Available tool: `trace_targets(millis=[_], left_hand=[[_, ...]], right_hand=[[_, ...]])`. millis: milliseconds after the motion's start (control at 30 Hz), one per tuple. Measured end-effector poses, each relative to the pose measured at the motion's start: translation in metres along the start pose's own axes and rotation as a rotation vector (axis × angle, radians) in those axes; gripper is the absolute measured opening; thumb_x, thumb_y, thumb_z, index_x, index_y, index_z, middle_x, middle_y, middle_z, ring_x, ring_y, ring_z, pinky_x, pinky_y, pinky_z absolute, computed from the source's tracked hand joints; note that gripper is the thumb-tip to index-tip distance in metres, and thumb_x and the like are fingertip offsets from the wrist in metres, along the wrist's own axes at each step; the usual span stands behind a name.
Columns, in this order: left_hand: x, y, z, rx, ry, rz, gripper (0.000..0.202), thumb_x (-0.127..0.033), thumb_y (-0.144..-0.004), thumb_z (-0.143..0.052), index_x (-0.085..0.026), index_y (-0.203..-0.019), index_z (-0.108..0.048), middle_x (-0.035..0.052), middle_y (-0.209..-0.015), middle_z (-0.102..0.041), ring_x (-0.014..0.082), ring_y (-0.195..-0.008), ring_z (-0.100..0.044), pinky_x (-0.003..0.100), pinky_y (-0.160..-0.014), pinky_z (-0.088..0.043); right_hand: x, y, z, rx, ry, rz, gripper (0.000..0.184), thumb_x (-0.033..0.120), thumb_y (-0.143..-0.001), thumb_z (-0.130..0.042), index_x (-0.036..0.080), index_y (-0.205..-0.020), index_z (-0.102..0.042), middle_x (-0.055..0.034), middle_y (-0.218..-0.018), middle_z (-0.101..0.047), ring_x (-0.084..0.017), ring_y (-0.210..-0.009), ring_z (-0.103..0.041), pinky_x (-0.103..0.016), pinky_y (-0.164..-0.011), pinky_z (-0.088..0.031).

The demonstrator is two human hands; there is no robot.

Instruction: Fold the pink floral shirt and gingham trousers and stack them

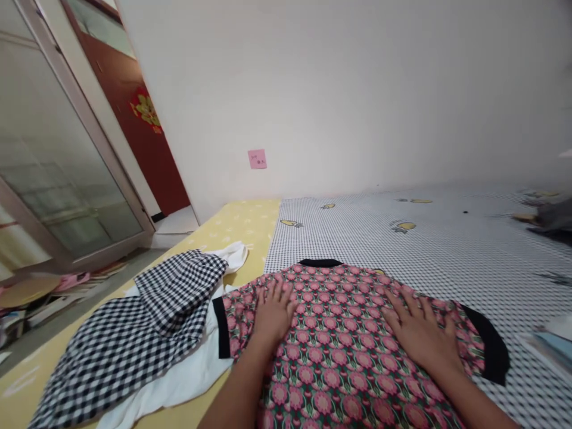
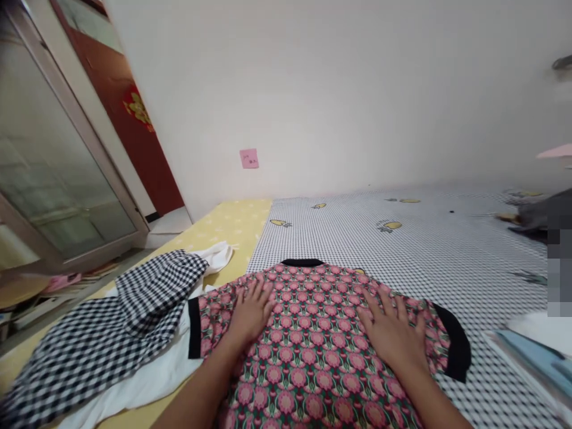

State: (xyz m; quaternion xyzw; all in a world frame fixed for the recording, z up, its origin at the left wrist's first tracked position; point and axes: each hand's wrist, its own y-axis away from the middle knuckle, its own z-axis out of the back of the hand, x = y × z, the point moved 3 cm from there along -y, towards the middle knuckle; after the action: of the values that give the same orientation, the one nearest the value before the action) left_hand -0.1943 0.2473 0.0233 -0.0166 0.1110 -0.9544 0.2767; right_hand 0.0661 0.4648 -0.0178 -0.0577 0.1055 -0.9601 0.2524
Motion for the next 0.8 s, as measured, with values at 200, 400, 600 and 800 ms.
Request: trace_targets(millis=[200, 400, 600, 800], left_hand=[[0.014, -0.027, 0.002, -0.133, -0.047, 0.165, 0.055, -0.042, -0.102, -0.028, -0.021, -0.151, -0.041, 0.0144, -0.159, -0.038, 0.0351, -0.149, -0.033, 0.062, -0.121, -0.024], [0.013, 0.033, 0.018, -0.141, -0.090, 0.012, 0.051, -0.027, -0.098, -0.037, -0.016, -0.146, -0.049, 0.0154, -0.156, -0.042, 0.0299, -0.147, -0.038, 0.054, -0.122, -0.029], [0.007, 0.108, 0.031, -0.032, -0.031, -0.120, 0.049, -0.031, -0.099, -0.036, -0.026, -0.147, -0.047, 0.0061, -0.156, -0.044, 0.0228, -0.146, -0.040, 0.050, -0.122, -0.030], [-0.001, 0.215, 0.046, 0.002, 0.011, -0.070, 0.049, -0.033, -0.100, -0.036, -0.034, -0.149, -0.043, 0.0027, -0.159, -0.041, 0.0225, -0.148, -0.037, 0.052, -0.123, -0.025]], right_hand=[[0.002, -0.005, 0.007, 0.062, 0.025, -0.058, 0.065, 0.062, -0.098, -0.017, 0.036, -0.157, -0.030, -0.0049, -0.167, -0.023, -0.035, -0.150, -0.024, -0.069, -0.116, -0.015], [0.003, 0.010, 0.027, 0.130, 0.034, 0.009, 0.060, 0.052, -0.101, -0.024, 0.032, -0.157, -0.030, -0.0072, -0.167, -0.021, -0.033, -0.152, -0.019, -0.062, -0.120, -0.009], [-0.018, 0.082, 0.051, 0.228, 0.036, 0.164, 0.057, 0.049, -0.102, -0.023, 0.036, -0.157, -0.028, -0.0001, -0.167, -0.024, -0.028, -0.153, -0.016, -0.056, -0.122, -0.014], [-0.057, 0.166, 0.067, 0.210, 0.034, 0.205, 0.058, 0.047, -0.101, -0.020, 0.035, -0.156, -0.032, 0.0027, -0.166, -0.027, -0.029, -0.152, -0.021, -0.057, -0.120, -0.017]])
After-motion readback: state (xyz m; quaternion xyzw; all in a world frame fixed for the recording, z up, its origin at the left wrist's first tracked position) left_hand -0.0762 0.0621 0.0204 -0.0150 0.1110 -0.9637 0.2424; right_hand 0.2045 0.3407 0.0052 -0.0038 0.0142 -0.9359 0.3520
